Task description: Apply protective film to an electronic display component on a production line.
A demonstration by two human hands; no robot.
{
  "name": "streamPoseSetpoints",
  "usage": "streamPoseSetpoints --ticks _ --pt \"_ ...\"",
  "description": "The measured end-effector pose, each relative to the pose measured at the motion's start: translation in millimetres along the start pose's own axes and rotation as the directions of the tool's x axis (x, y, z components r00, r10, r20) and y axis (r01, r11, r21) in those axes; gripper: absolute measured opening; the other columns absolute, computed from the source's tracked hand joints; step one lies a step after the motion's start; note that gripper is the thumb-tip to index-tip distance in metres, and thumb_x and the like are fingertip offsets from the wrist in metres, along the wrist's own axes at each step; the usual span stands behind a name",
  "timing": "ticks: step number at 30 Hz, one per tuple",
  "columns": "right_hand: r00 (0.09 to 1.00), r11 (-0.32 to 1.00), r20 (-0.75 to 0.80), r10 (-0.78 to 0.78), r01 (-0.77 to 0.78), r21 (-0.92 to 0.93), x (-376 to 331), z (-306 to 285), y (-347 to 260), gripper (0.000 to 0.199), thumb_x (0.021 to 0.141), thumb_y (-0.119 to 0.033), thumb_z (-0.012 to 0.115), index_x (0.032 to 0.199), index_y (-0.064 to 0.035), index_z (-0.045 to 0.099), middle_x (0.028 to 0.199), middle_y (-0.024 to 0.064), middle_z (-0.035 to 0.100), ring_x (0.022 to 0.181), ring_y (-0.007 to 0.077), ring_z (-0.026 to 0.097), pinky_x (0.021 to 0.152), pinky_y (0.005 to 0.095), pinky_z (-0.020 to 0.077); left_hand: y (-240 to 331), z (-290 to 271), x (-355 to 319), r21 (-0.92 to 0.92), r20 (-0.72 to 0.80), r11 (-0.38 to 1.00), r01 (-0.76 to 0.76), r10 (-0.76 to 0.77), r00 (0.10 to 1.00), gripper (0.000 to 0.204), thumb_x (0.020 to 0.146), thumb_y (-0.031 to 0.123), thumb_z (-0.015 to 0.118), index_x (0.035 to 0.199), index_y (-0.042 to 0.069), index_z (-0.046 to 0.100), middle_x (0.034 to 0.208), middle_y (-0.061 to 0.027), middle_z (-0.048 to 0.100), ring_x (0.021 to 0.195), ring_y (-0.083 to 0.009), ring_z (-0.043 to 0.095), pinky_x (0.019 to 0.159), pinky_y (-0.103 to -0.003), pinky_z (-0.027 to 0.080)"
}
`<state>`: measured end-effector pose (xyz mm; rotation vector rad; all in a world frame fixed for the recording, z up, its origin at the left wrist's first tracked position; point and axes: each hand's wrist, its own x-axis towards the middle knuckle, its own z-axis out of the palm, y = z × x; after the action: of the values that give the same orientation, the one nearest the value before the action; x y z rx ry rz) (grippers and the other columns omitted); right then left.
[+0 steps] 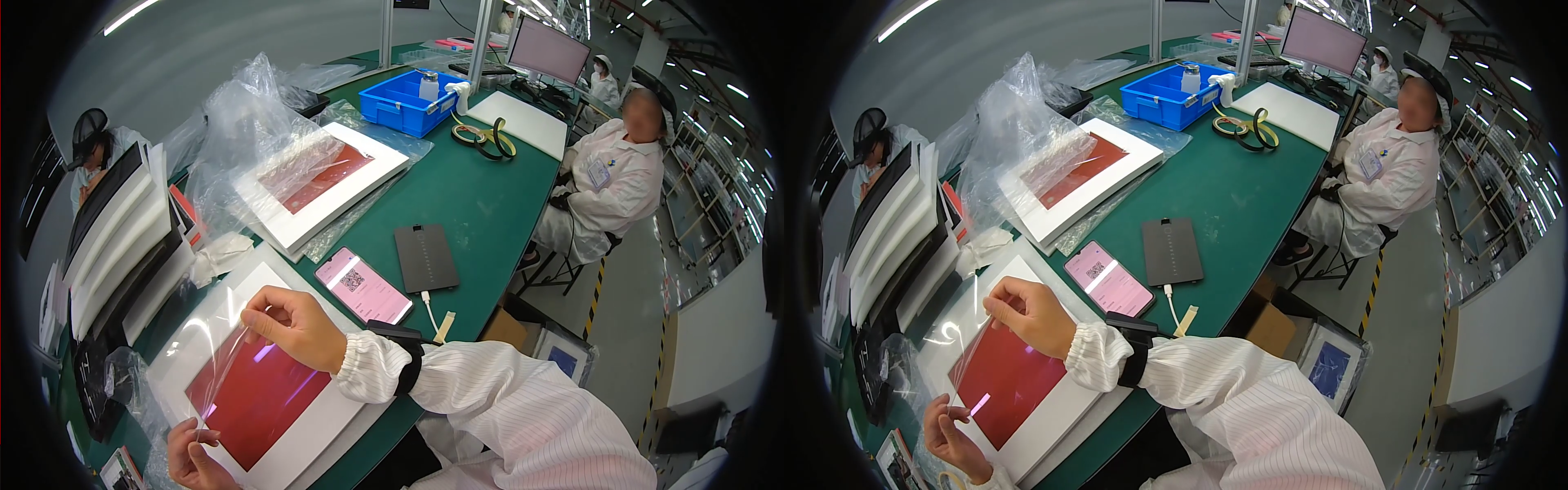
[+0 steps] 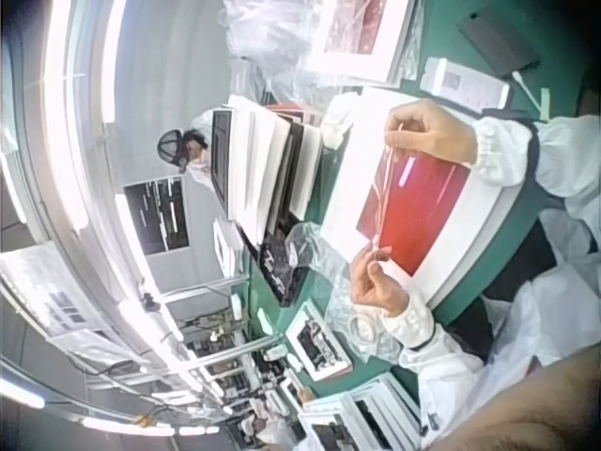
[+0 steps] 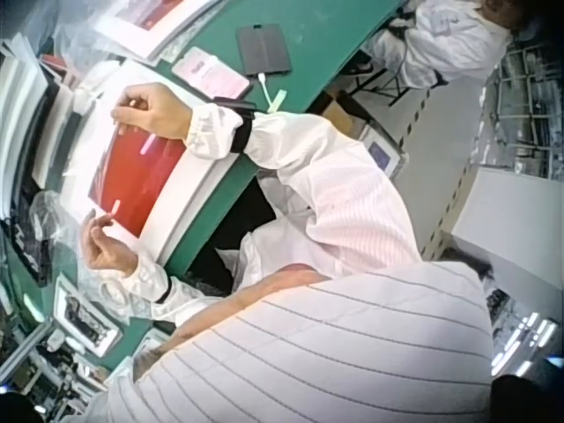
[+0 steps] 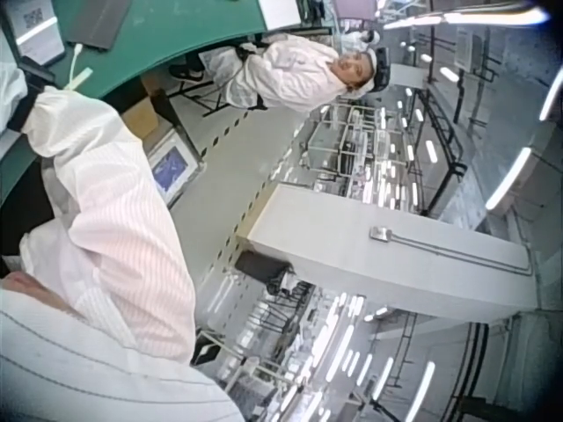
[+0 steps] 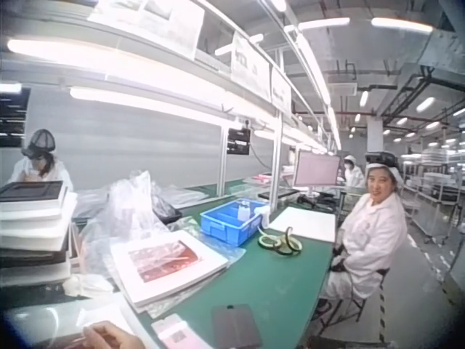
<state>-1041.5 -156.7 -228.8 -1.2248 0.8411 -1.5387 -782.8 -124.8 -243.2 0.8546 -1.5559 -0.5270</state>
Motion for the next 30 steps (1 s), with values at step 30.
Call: streamPoseSetpoints --ticks 30 --pt "1.0 1.0 -0.009 -0.007 0.007 0.007 0 0 0 0.019 0.091 -0.019 0.053 0.089 0.0001 0.055 0.075 0.0049 0.062 0.072 0.0095 0.059 0.068 0.0223 0.0473 7 5 0 0.076 -0.028 0.996 0.046 -0.044 0.999 0.021 0.09 0.021 0.055 0.088 0.001 0.058 0.081 -0.0125 0.062 0.057 -0.0107 0.056 0.055 -0.022 0.04"
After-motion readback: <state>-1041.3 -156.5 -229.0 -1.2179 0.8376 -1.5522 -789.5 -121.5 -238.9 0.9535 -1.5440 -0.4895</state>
